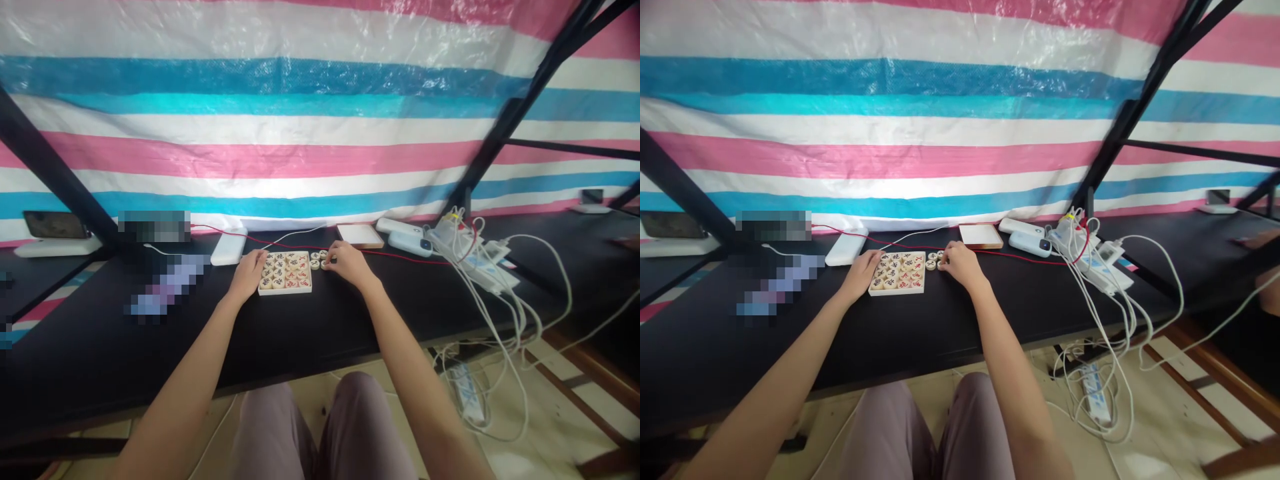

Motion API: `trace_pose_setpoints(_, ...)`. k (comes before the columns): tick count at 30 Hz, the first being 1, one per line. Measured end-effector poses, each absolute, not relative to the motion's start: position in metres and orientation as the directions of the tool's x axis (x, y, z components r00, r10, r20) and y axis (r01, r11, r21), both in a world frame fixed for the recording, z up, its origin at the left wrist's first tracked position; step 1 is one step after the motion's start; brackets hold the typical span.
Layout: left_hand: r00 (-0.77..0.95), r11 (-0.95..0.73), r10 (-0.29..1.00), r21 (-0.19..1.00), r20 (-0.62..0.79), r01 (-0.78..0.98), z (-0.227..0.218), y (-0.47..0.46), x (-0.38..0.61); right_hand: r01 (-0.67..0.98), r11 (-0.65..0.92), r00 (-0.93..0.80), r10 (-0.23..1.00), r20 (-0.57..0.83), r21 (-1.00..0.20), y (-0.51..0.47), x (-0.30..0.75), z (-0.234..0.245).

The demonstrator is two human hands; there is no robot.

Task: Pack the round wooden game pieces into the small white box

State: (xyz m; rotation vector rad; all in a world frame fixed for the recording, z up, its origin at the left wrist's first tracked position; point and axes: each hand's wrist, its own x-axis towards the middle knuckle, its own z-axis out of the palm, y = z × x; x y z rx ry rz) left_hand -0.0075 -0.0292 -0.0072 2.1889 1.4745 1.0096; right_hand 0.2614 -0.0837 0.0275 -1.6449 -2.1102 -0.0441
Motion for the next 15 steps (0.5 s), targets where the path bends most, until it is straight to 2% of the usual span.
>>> trace_pose_setpoints(7,0.228,-0.424,0.897,0.597,0.378,0.681,-0.007,-0.031,-0.006,0.926,0.305,-0.195,0.891,0.41,-0.222,-0.083,0.256,0.026)
trace_pose_setpoints(12,0.215,-0.419,0.898,0.602,0.383,0.68,-0.006,-0.033,-0.006,0.864,0.499,-0.422,0.795,0.436,-0.072,-0.086,0.223,0.023)
trace_pose_setpoints(15,0.21,-0.419,0.898,0.605,0.387,0.677,-0.007,-0.032,-0.006,0.828,0.559,-0.495,0.769,0.405,-0.051,-0.087,0.21,0.023)
